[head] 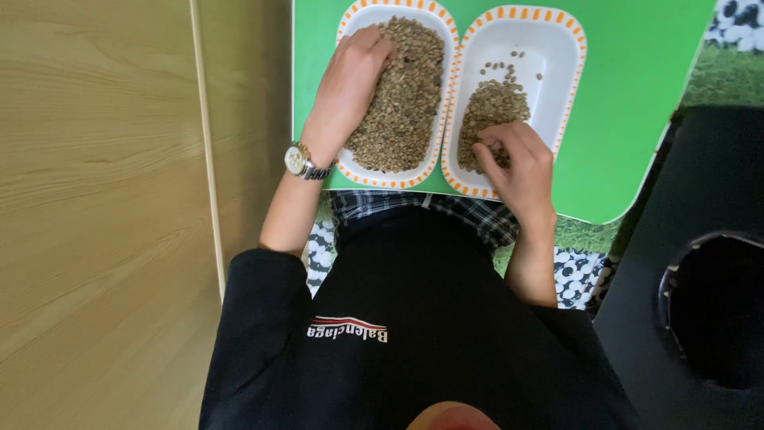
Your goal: Manually sorting green coffee beans by picking them from one tray and placing them into another.
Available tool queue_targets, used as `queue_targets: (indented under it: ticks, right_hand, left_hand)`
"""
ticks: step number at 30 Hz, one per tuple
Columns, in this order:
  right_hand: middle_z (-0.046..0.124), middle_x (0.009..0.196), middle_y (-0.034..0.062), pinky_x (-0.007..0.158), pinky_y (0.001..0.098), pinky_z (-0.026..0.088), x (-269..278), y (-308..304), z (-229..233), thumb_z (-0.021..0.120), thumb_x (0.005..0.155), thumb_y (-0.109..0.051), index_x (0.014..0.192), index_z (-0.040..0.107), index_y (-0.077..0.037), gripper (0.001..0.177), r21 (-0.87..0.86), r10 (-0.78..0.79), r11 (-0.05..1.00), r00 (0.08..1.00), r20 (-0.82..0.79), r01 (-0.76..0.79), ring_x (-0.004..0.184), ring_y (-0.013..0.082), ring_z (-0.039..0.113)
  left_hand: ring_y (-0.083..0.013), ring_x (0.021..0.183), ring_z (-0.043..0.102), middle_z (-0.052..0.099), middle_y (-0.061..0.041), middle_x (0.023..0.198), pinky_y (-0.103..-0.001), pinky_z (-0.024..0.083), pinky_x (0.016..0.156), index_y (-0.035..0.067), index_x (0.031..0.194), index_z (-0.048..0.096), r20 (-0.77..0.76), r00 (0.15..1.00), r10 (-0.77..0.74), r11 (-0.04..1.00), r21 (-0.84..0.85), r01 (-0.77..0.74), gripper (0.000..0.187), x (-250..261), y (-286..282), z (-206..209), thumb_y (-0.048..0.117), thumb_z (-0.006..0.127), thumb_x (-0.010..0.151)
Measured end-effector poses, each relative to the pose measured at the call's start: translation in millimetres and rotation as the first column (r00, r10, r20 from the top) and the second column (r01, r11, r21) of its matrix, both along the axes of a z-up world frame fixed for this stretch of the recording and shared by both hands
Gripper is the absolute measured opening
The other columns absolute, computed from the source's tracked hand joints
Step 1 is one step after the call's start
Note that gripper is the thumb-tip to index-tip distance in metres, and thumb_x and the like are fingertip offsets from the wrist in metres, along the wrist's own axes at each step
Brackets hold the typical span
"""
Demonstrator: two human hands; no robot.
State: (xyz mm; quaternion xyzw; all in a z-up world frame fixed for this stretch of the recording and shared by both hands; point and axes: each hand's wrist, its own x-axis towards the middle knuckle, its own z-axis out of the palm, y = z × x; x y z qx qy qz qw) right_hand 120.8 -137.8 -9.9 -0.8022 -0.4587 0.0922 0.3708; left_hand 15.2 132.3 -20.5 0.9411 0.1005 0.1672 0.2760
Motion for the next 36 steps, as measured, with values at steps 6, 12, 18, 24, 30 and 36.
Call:
queue_targets:
  ticks: [6, 12, 18, 24, 30, 36]
  right_hand:
    - [0.067, 0.09, 0.0095, 0.068, 0.0324, 0.049, -6, -10, -9, 0.08, 0.085, -0.001, 0.099, 0.072, 0.0, 0.016, 0.027, -0.02, 0.999, 0.998, -0.06, 0.022, 0.073, 0.0218, 0.06]
    - [0.072, 0.082, 0.01, 0.074, 0.0407, 0.059, -9, -17, -55, 0.081, 0.088, -0.009, 0.1, 0.074, -0.009, 0.013, 0.223, -0.039, 0.975, 0.995, 0.09, 0.018, 0.08, 0.0317, 0.072]
    - [0.068, 0.083, 0.0083, 0.072, 0.0391, 0.058, -15, -6, -72, 0.073, 0.096, -0.015, 0.1, 0.072, -0.01, 0.007, 0.234, 0.04, 0.97, 0.995, 0.096, -0.062, 0.081, 0.0301, 0.07]
    - [0.066, 0.089, 0.0079, 0.073, 0.0396, 0.058, -20, 10, -55, 0.068, 0.101, -0.021, 0.099, 0.067, -0.009, 0.012, 0.268, 0.11, 0.956, 0.992, 0.059, -0.122, 0.085, 0.0304, 0.069]
    - [0.065, 0.088, 0.005, 0.075, 0.0348, 0.057, -21, 12, -24, 0.068, 0.101, -0.02, 0.097, 0.067, -0.009, 0.012, 0.248, 0.132, 0.959, 0.991, 0.026, -0.134, 0.085, 0.0261, 0.069]
    - [0.065, 0.088, 0.0036, 0.074, 0.0341, 0.058, -22, 9, -32, 0.069, 0.101, -0.02, 0.098, 0.067, -0.009, 0.011, 0.226, 0.119, 0.967, 0.993, -0.005, -0.115, 0.087, 0.0239, 0.07]
  left_hand:
    - [-0.0304, 0.1, 0.06, 0.062, -0.011, 0.102, -0.041, 0.046, 0.091, 0.002, 0.106, 0.066, 0.075, 0.997, -0.036, 0.999, 0.033, 0.033, 0.011, -8, -11, -10, 0.006, 0.063, 0.096]
    - [-0.0294, 0.092, 0.064, 0.061, -0.008, 0.089, -0.039, 0.048, 0.084, 0.006, 0.104, 0.068, -0.016, 1.0, -0.015, 0.997, 0.075, 0.016, 0.005, -28, -35, 16, 0.008, 0.063, 0.107]
    - [-0.0334, 0.086, 0.065, 0.062, -0.011, 0.086, -0.043, 0.051, 0.078, 0.004, 0.104, 0.068, -0.004, 0.999, -0.042, 0.999, 0.003, 0.042, 0.009, -42, -74, 13, 0.01, 0.063, 0.107]
    - [-0.0294, 0.086, 0.068, 0.066, -0.009, 0.09, -0.04, 0.055, 0.077, 0.004, 0.105, 0.069, 0.098, 0.991, -0.093, 0.99, -0.1, 0.103, 0.004, -45, -97, 0, 0.006, 0.067, 0.103]
    - [-0.0257, 0.085, 0.067, 0.065, -0.005, 0.089, -0.036, 0.056, 0.076, 0.005, 0.102, 0.068, 0.129, 0.986, -0.101, 0.989, -0.095, 0.114, 0.001, -42, -106, -4, 0.005, 0.068, 0.101]
    - [-0.0243, 0.084, 0.069, 0.067, -0.005, 0.089, -0.035, 0.056, 0.075, 0.004, 0.098, 0.069, 0.142, 0.983, -0.117, 0.979, -0.148, 0.138, 0.006, -40, -110, -6, 0.0, 0.072, 0.096]
